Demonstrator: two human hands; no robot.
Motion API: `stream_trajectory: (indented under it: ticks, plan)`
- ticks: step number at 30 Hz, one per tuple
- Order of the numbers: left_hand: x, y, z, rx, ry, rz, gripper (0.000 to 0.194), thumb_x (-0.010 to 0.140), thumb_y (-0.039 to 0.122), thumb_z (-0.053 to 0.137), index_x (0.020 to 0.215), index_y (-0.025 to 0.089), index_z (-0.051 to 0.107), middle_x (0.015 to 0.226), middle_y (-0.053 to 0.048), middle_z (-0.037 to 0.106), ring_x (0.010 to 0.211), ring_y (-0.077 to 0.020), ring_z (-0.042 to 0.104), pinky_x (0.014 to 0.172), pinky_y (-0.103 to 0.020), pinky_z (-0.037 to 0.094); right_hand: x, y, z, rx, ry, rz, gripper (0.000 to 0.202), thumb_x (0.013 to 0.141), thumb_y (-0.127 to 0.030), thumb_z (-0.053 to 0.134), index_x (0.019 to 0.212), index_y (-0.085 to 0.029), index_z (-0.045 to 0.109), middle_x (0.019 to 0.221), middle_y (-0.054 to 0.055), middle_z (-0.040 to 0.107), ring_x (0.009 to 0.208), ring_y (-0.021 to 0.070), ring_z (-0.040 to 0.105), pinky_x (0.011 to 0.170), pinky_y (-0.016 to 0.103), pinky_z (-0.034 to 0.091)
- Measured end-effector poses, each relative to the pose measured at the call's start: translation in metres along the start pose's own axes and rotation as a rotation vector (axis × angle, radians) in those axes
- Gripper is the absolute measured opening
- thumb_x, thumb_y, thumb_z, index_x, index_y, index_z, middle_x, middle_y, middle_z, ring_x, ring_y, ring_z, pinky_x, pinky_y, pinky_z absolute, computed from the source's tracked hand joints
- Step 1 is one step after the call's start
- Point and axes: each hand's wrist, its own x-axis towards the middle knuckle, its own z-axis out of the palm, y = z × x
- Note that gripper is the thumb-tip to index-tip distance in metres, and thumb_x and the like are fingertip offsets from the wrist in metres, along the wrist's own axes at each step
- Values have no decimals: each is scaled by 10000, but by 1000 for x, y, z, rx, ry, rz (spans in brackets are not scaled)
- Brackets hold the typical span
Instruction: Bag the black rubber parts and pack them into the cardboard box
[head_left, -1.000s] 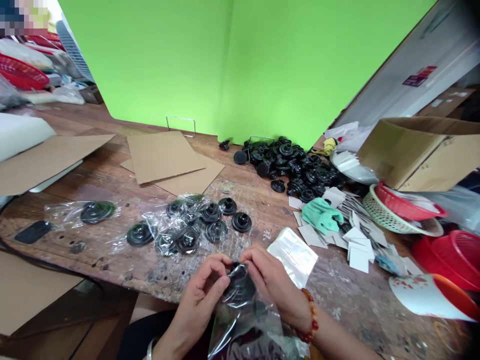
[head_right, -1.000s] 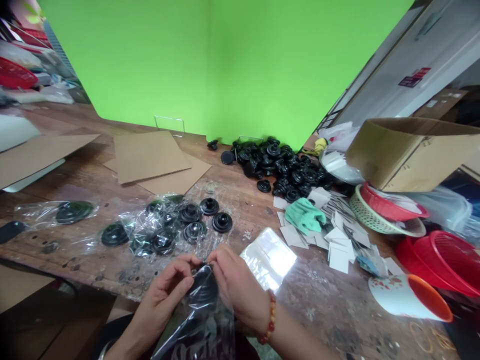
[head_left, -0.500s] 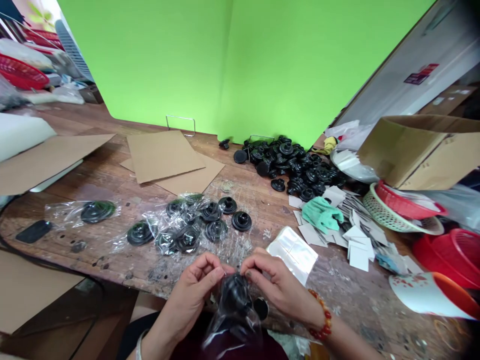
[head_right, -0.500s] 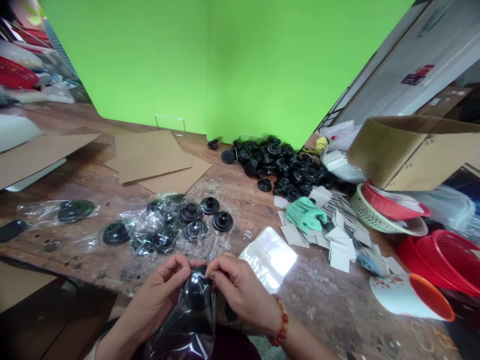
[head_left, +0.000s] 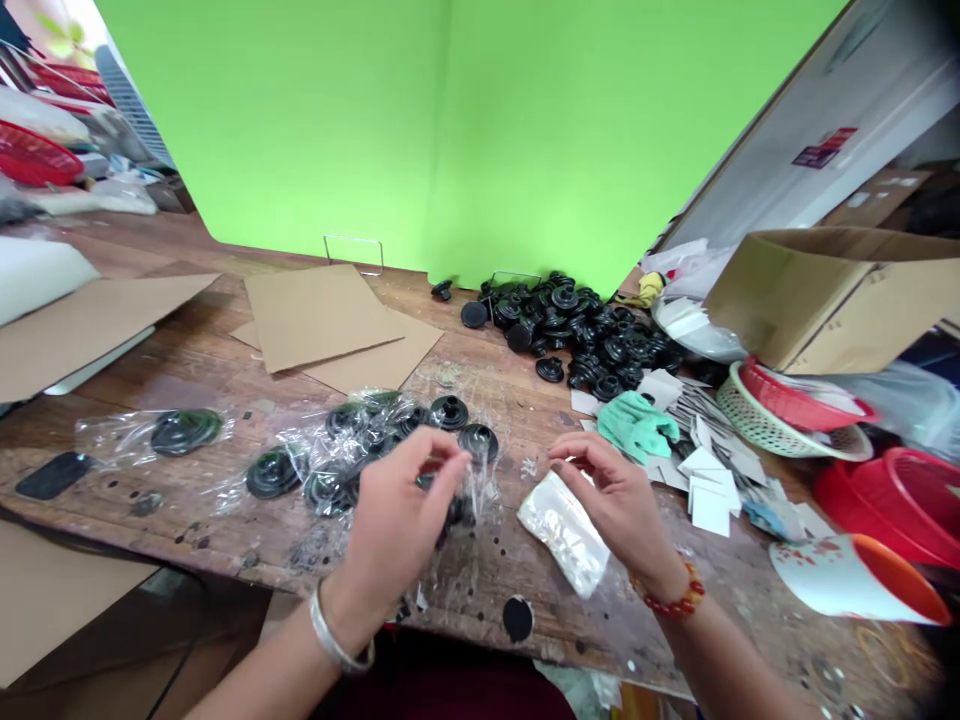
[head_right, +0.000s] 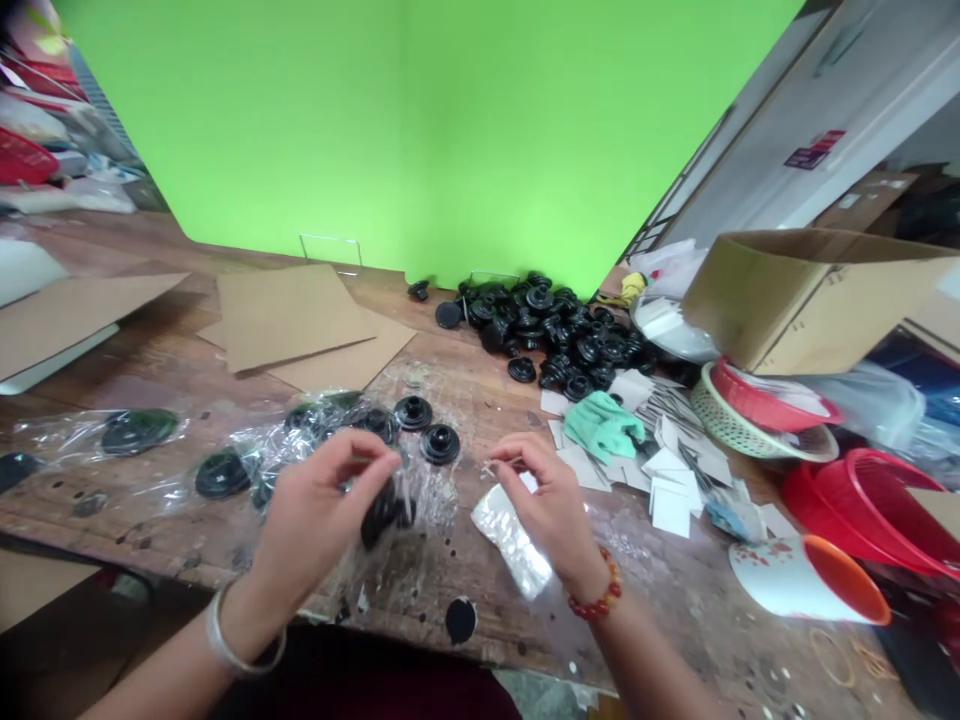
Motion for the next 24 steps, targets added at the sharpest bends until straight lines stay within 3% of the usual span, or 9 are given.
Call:
stream_trajectory:
  ticks: [3,5,7,11,14,17,19,21,24]
  plan:
    - [32,-6,-2,60,256,34,114,845,308,597,818,198,607,777,3,674,713,-131,637,671,-225,486,-3,23,-17,-233,70,-27,118,903,-269,544,884,-201,638,920,59,635,893,209,568,801,359,437]
    - [53,-19,-5,155,350,30,140,839,331,591,817,193,605,808,-8,688,759,-148,655,705,-241,487,-9,40,-26,-372,63,-30,137,899,-281,545,865,-198,648,871,61,638,869,225,559,799,387,427]
    - [71,-39,-8,311,295,-21,151,836,338,568,799,195,599,803,-23,694,785,-178,662,723,-269,471,-17,55,-29,-450,24,-24,141,889,-279,560,838,-195,661,837,63,635,853,233,551,788,399,428]
    - [83,-77,-12,675,-33,-143,145,814,341,545,769,219,610,733,-53,690,710,-241,636,638,-311,418,-36,72,-17,-481,-73,-53,142,868,-263,603,790,-191,697,822,74,624,827,230,538,745,390,439]
    - [74,-82,-14,733,-56,-54,151,832,331,525,871,225,626,840,-79,694,822,-276,626,740,-353,441,-47,75,-2,-468,-77,-70,141,868,-283,618,825,-192,716,838,78,606,832,224,521,740,382,443]
    - [54,-65,-13,657,30,134,213,851,307,519,1003,199,622,1070,-123,645,1057,-299,553,958,-421,389,-51,76,10,-482,-55,-76,195,904,-238,549,791,-173,694,812,75,584,804,211,496,723,367,428]
    - [36,-49,-10,520,47,177,215,856,299,531,1019,196,626,1164,-125,601,1131,-286,514,1016,-422,357,-50,77,14,-493,-50,-71,237,913,-196,502,736,-160,657,784,73,570,777,205,482,714,362,414]
    - [12,-36,-4,325,-37,133,174,862,298,541,972,209,642,1131,-98,620,1104,-253,539,996,-376,384,-48,77,14,-475,-29,-42,236,902,-185,491,707,-161,621,770,68,567,769,204,482,722,363,405]
    - [-29,-28,13,25,-344,-79,156,870,329,546,918,245,668,1003,-46,684,976,-214,609,896,-320,448,-43,79,11,-375,9,72,234,862,-191,497,637,-177,562,710,43,559,739,196,501,706,342,397]
